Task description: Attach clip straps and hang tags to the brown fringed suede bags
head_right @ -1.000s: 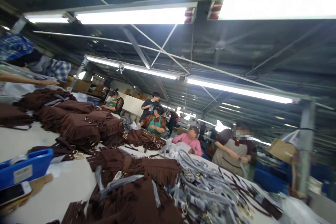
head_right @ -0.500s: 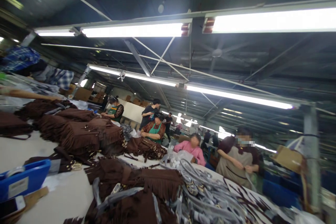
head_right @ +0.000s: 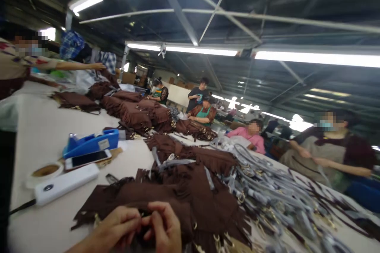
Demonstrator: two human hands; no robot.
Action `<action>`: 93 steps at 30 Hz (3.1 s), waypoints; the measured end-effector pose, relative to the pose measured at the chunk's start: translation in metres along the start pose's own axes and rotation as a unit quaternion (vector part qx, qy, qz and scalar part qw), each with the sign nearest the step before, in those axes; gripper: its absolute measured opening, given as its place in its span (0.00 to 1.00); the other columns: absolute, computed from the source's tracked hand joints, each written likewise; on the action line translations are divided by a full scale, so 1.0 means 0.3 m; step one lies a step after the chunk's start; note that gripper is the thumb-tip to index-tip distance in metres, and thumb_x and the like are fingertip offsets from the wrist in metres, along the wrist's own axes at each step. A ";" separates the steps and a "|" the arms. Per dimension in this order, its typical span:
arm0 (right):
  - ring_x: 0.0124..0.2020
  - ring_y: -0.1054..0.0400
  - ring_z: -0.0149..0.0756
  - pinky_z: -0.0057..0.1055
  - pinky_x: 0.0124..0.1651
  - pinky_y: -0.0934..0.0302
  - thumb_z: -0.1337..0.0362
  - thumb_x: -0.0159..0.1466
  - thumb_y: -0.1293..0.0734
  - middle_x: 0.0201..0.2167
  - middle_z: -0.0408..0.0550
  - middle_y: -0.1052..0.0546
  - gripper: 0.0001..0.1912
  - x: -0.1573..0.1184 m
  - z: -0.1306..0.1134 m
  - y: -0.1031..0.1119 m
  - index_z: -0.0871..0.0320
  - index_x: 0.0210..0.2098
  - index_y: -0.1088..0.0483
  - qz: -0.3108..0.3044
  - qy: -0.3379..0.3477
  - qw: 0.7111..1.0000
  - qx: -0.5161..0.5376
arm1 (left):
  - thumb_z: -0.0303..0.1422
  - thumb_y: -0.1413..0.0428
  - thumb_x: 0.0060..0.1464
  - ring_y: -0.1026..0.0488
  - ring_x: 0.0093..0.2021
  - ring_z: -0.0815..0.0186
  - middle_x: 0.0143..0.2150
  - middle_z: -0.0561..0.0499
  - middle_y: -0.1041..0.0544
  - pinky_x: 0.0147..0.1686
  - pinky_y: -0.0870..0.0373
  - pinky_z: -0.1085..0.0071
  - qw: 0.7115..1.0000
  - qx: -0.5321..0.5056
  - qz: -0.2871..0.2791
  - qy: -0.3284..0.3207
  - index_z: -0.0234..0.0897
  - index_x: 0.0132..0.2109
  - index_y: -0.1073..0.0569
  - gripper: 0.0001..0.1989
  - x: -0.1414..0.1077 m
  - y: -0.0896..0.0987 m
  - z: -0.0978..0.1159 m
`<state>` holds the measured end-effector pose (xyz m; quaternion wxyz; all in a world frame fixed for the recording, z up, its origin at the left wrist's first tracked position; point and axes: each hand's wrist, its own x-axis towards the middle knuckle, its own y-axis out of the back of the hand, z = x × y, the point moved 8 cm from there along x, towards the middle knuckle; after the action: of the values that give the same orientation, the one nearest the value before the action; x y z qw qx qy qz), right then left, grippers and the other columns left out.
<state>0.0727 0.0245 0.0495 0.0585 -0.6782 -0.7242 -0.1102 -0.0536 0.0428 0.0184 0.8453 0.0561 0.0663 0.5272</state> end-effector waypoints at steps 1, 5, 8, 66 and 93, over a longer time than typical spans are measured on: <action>0.21 0.30 0.30 0.25 0.25 0.34 0.44 0.61 0.33 0.27 0.46 0.22 0.22 0.004 0.018 0.007 0.59 0.36 0.26 0.015 -0.012 0.999 0.029 | 0.54 0.46 0.50 0.41 0.16 0.73 0.17 0.56 0.33 0.17 0.47 0.77 1.000 -0.017 -0.002 -0.008 0.35 0.26 0.31 0.24 0.004 0.000 -0.003; 0.25 0.30 0.32 0.24 0.26 0.35 0.43 0.55 0.28 0.25 0.46 0.23 0.23 0.023 0.050 0.006 0.59 0.33 0.24 0.014 -0.035 0.997 0.061 | 0.48 0.48 0.48 0.42 0.15 0.73 0.17 0.56 0.33 0.17 0.48 0.77 0.999 -0.039 0.000 -0.009 0.35 0.26 0.31 0.19 0.009 0.009 0.002; 0.24 0.33 0.31 0.25 0.25 0.38 0.44 0.57 0.29 0.25 0.46 0.24 0.23 0.030 0.044 -0.015 0.59 0.37 0.22 -0.037 -0.027 0.999 0.030 | 0.44 0.49 0.48 0.42 0.15 0.73 0.17 0.56 0.33 0.17 0.46 0.77 0.999 -0.038 -0.012 -0.015 0.35 0.26 0.30 0.16 0.005 0.002 0.019; 0.25 0.32 0.30 0.23 0.30 0.42 0.65 0.68 0.40 0.24 0.42 0.26 0.13 -0.025 -0.026 -0.064 0.55 0.29 0.29 -0.047 0.167 0.958 -0.229 | 0.32 0.55 0.52 0.42 0.25 0.70 0.22 0.56 0.37 0.26 0.47 0.74 0.982 0.122 0.074 -0.123 0.37 0.23 0.39 0.11 -0.038 0.040 0.069; 0.23 0.34 0.28 0.21 0.29 0.43 0.66 0.68 0.41 0.20 0.40 0.28 0.14 -0.006 0.004 -0.087 0.56 0.26 0.34 -0.092 0.103 0.955 -0.261 | 0.24 0.54 0.55 0.41 0.22 0.72 0.21 0.57 0.37 0.24 0.50 0.73 0.919 0.289 0.088 -0.252 0.37 0.24 0.40 0.11 -0.060 0.008 0.113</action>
<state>0.0469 0.0216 0.0458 -0.0565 -0.5853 -0.7195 -0.3695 -0.0578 0.0269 0.0533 0.7311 0.4349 -0.0048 0.5257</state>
